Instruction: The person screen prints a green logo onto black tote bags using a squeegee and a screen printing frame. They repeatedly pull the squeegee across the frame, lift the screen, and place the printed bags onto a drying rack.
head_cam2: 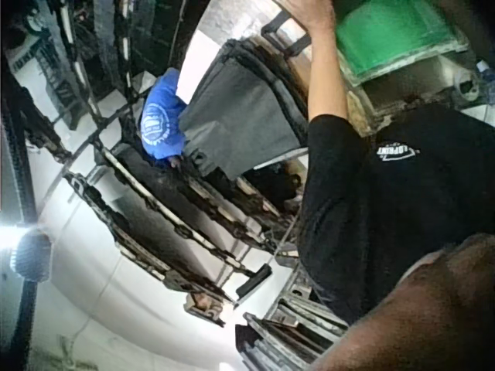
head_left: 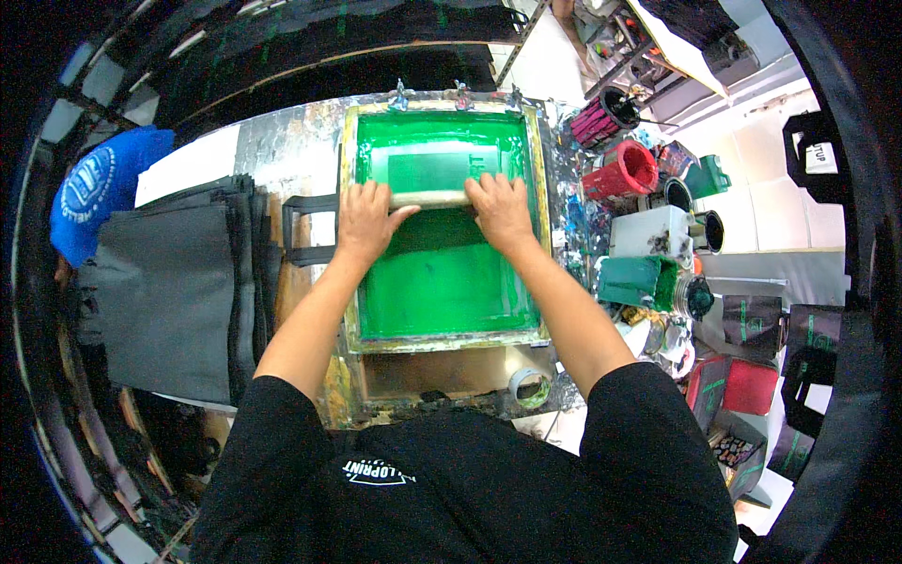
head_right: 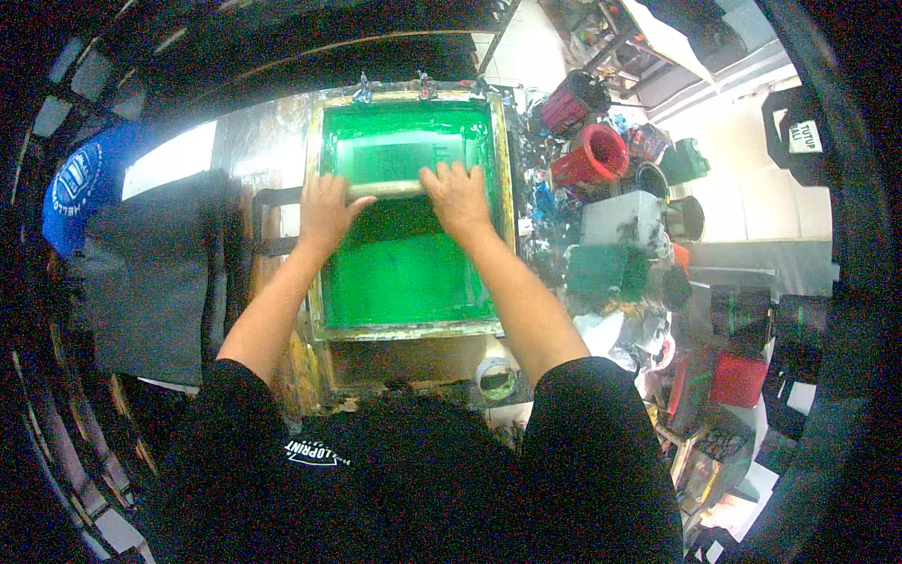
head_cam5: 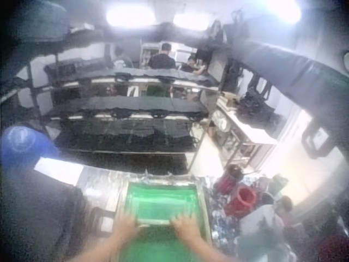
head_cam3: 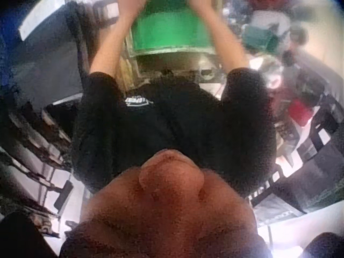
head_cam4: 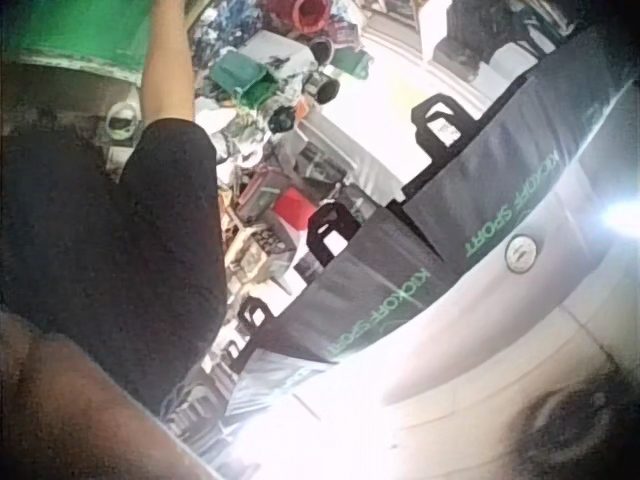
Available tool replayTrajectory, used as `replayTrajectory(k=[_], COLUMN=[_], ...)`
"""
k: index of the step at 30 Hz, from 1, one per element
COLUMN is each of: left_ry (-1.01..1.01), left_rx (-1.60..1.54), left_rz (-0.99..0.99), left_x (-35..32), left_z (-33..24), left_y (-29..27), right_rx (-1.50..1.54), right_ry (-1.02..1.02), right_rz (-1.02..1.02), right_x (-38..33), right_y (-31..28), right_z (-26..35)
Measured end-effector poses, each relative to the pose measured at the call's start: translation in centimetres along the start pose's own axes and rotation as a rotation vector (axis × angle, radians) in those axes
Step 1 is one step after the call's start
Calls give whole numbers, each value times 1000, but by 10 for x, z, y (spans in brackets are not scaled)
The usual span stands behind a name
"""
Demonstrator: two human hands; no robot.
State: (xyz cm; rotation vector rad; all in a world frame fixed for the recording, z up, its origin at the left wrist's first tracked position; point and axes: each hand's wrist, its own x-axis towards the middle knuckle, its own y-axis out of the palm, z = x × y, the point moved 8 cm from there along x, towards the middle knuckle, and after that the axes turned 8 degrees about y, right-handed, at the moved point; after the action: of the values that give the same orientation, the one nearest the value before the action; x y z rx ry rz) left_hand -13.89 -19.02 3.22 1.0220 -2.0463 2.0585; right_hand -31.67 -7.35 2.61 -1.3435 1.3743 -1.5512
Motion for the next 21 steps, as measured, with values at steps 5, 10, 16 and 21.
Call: replayTrajectory(k=[5, 10, 16, 21], left_ry=[-24, -2, -13, -69], left_rx=[2, 0, -9, -94], left_rz=[39, 40, 78, 142], left_x=[-61, -118, -163, -142], left_z=[-44, -89, -120, -104], left_y=[-24, -59, -81, -69], right_rx=[22, 30, 24, 105], right_ry=[9, 0, -13, 23], right_rz=[-60, -61, 4, 115], right_x=[-75, -147, -206, -178], right_y=[-25, -49, -63, -52], right_z=[22, 45, 64, 52])
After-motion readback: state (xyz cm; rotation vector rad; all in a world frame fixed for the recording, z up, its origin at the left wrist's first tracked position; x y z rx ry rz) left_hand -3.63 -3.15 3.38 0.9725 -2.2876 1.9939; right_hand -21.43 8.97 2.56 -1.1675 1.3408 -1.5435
